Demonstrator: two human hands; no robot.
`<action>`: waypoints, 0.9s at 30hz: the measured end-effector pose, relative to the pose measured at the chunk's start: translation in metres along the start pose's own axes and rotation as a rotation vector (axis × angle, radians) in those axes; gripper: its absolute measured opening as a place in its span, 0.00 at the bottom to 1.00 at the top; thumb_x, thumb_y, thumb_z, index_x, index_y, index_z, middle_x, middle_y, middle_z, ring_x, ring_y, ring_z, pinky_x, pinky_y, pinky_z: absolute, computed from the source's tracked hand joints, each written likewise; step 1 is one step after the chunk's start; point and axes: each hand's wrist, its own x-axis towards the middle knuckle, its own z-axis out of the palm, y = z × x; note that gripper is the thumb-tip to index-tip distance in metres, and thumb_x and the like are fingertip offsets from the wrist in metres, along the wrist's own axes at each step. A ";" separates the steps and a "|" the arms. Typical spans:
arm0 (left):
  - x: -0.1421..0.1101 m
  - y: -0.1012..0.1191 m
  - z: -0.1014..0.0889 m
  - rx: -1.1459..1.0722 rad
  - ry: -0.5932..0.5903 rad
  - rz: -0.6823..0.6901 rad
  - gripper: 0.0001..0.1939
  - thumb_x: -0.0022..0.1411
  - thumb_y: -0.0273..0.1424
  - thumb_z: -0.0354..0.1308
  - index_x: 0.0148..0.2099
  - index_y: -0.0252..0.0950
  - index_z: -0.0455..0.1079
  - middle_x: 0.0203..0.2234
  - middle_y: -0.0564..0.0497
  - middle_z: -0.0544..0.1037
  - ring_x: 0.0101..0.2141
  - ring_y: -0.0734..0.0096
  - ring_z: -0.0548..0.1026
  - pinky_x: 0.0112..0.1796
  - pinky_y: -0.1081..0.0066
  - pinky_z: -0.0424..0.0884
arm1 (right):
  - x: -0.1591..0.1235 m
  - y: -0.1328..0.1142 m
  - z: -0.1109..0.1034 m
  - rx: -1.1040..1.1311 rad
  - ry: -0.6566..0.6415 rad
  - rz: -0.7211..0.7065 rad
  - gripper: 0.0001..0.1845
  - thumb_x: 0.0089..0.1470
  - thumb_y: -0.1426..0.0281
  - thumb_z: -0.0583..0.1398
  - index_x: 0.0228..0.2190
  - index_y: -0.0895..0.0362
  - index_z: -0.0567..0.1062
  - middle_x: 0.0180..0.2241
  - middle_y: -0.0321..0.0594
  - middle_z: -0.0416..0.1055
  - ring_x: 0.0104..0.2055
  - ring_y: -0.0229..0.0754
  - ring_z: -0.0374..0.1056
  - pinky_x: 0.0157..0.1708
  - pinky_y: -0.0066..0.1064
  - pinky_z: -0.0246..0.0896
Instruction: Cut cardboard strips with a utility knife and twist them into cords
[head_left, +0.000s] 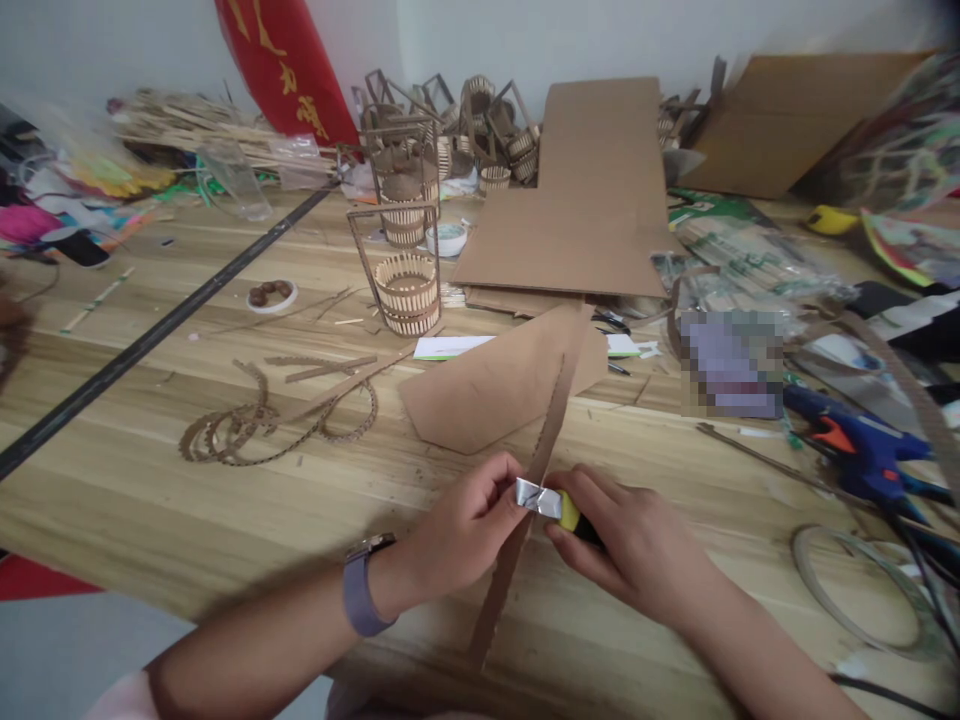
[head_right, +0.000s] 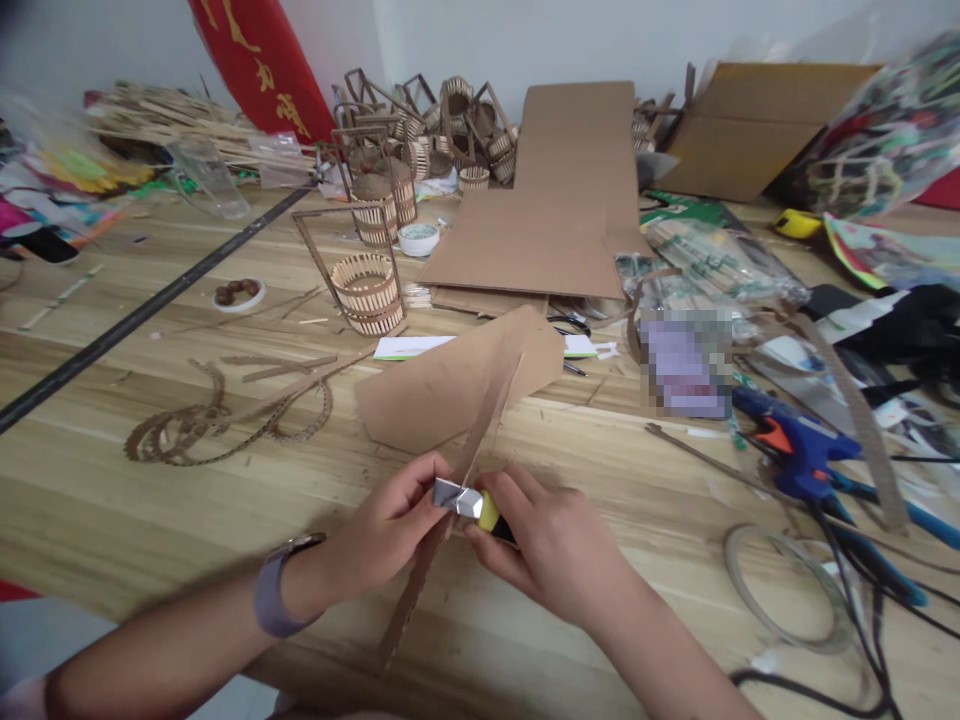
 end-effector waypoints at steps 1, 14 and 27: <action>0.000 0.000 0.000 0.002 -0.004 0.003 0.20 0.67 0.50 0.52 0.36 0.37 0.59 0.24 0.59 0.61 0.25 0.76 0.57 0.27 0.73 0.55 | 0.000 0.000 0.000 0.000 0.003 -0.001 0.11 0.65 0.64 0.50 0.39 0.55 0.70 0.31 0.40 0.75 0.27 0.39 0.73 0.23 0.29 0.61; -0.001 0.004 0.000 -0.158 -0.067 -0.017 0.21 0.69 0.51 0.50 0.36 0.37 0.60 0.22 0.59 0.63 0.20 0.80 0.56 0.23 0.75 0.53 | -0.002 0.012 -0.005 -0.016 0.025 0.001 0.08 0.62 0.67 0.52 0.41 0.55 0.69 0.31 0.38 0.75 0.27 0.39 0.74 0.24 0.29 0.62; 0.003 -0.002 0.004 -0.251 -0.018 -0.052 0.23 0.67 0.53 0.51 0.33 0.37 0.61 0.19 0.60 0.63 0.19 0.80 0.57 0.22 0.75 0.53 | 0.000 0.008 -0.002 -0.032 0.015 -0.039 0.09 0.63 0.68 0.51 0.41 0.56 0.69 0.31 0.40 0.76 0.27 0.40 0.74 0.24 0.30 0.62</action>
